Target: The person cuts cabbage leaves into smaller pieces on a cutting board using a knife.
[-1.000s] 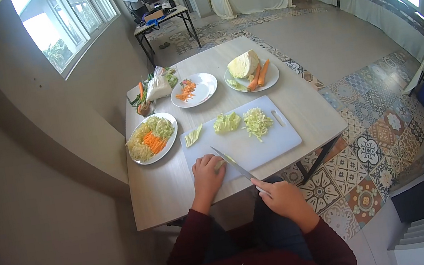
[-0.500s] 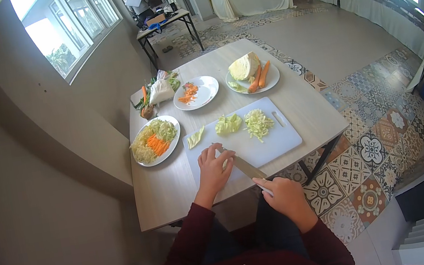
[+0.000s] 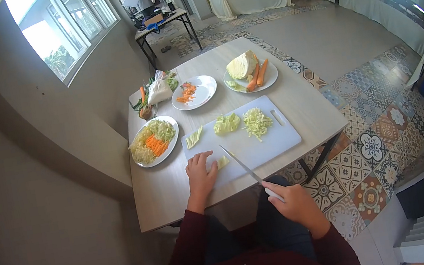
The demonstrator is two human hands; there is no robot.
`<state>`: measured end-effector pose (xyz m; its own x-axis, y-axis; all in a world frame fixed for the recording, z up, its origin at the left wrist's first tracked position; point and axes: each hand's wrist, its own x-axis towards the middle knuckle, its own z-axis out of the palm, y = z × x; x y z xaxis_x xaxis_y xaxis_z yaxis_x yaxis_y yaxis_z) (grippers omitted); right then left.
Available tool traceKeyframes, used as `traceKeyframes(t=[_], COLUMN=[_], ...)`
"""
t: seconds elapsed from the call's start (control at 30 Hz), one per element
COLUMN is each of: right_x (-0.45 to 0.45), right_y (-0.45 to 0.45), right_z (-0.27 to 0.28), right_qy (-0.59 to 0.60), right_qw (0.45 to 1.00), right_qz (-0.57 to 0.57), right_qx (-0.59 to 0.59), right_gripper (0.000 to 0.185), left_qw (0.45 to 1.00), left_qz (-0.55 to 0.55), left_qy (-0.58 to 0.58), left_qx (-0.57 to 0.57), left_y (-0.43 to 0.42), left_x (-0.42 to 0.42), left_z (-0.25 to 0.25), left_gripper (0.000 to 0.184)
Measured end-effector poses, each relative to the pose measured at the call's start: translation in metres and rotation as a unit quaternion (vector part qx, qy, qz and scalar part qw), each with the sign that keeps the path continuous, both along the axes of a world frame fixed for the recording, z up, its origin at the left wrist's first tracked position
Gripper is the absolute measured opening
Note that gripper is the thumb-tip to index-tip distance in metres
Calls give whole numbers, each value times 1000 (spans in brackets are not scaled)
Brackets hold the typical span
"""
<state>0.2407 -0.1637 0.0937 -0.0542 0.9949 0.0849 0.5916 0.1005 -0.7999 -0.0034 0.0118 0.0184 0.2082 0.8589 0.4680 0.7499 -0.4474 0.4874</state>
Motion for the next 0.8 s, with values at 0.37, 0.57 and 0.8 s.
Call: traceKeyframes(t=[0.37, 0.57, 0.8], right_x=[11, 35, 48], right_y=[-1, 17, 19], right_z=[2, 4, -6], right_qy=[-42, -88, -32], right_qw=[997, 992, 995], right_qz=[-1, -75, -92], right_qx=[-61, -51, 7], right_gripper=[43, 43, 44], left_qw=[999, 999, 999], left_qz=[-44, -44, -31], left_qy=[4, 6, 17], left_qx=[25, 18, 14], left_y=[-8, -9, -10], left_x=[-3, -2, -1], left_z=[-12, -10, -9], left_gripper=[27, 29, 33])
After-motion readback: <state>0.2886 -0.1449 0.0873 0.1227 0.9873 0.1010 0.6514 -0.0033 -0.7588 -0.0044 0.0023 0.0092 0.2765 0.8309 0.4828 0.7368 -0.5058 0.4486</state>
